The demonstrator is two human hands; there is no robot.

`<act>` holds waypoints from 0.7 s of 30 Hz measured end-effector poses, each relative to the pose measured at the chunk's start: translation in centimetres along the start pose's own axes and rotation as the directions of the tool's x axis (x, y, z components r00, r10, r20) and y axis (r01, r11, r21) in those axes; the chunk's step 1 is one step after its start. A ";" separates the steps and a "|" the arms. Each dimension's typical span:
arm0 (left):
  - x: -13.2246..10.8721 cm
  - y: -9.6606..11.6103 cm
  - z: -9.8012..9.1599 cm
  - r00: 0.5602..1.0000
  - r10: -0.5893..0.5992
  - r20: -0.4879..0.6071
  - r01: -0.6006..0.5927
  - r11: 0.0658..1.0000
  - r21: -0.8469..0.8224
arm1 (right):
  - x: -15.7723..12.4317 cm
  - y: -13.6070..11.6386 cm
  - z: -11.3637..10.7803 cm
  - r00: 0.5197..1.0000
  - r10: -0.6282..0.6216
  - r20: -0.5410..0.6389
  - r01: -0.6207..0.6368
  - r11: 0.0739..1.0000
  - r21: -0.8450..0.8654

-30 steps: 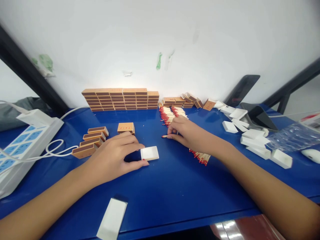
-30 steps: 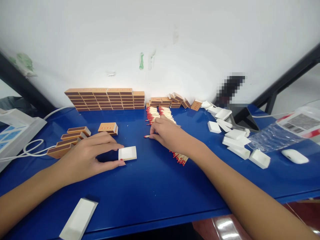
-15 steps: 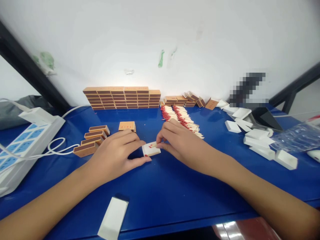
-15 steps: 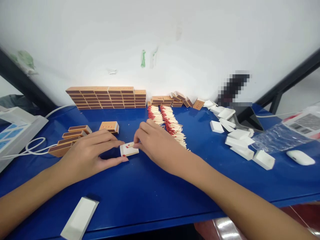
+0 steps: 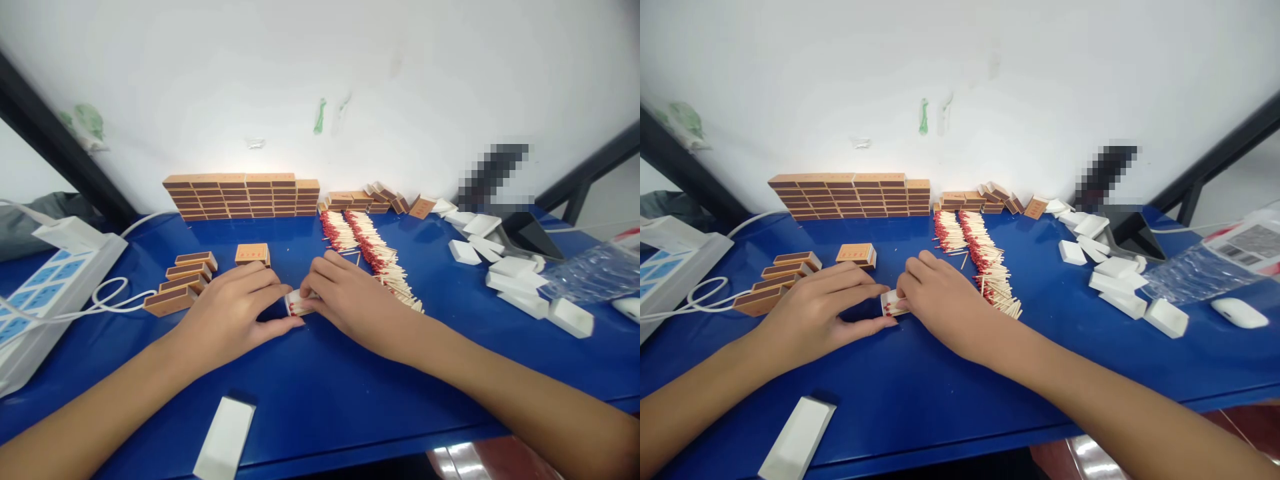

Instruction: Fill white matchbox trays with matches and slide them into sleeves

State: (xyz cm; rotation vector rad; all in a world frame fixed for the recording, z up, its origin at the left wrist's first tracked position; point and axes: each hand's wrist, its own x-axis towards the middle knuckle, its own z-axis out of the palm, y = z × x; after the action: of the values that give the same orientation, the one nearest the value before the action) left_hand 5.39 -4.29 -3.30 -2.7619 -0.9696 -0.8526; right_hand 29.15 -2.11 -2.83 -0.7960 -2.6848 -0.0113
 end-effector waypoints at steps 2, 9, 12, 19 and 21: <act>-0.1 -0.2 0.0 1.000 -0.016 -0.002 0.016 1.000 0.001 | -0.2 0.9 -0.7 0.999 0.027 -0.020 -0.024 0.991 0.134; -0.4 -0.5 -0.1 0.998 -0.066 0.019 0.067 0.996 -0.051 | -2.0 8.7 -2.9 0.969 0.186 -0.159 -0.183 0.982 0.037; -0.3 -0.4 -0.3 0.997 -0.067 0.022 0.069 0.995 -0.070 | -2.5 10.7 -2.3 0.971 0.206 -0.118 -0.208 0.978 -0.006; -0.3 -0.5 -0.5 0.997 -0.072 0.030 0.074 0.994 -0.085 | -2.2 10.7 -0.8 0.979 0.196 -0.058 -0.196 0.981 0.000; -0.4 -0.5 -0.4 0.997 -0.073 0.034 0.075 0.993 -0.086 | -2.2 10.7 -0.7 0.980 0.188 -0.065 -0.188 0.982 0.007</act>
State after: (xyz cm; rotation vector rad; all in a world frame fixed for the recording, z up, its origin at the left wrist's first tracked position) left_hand 4.64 -4.22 -3.19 -2.8361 -1.0715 -0.8860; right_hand 36.76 5.64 -3.79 -1.0282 -2.5371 0.0095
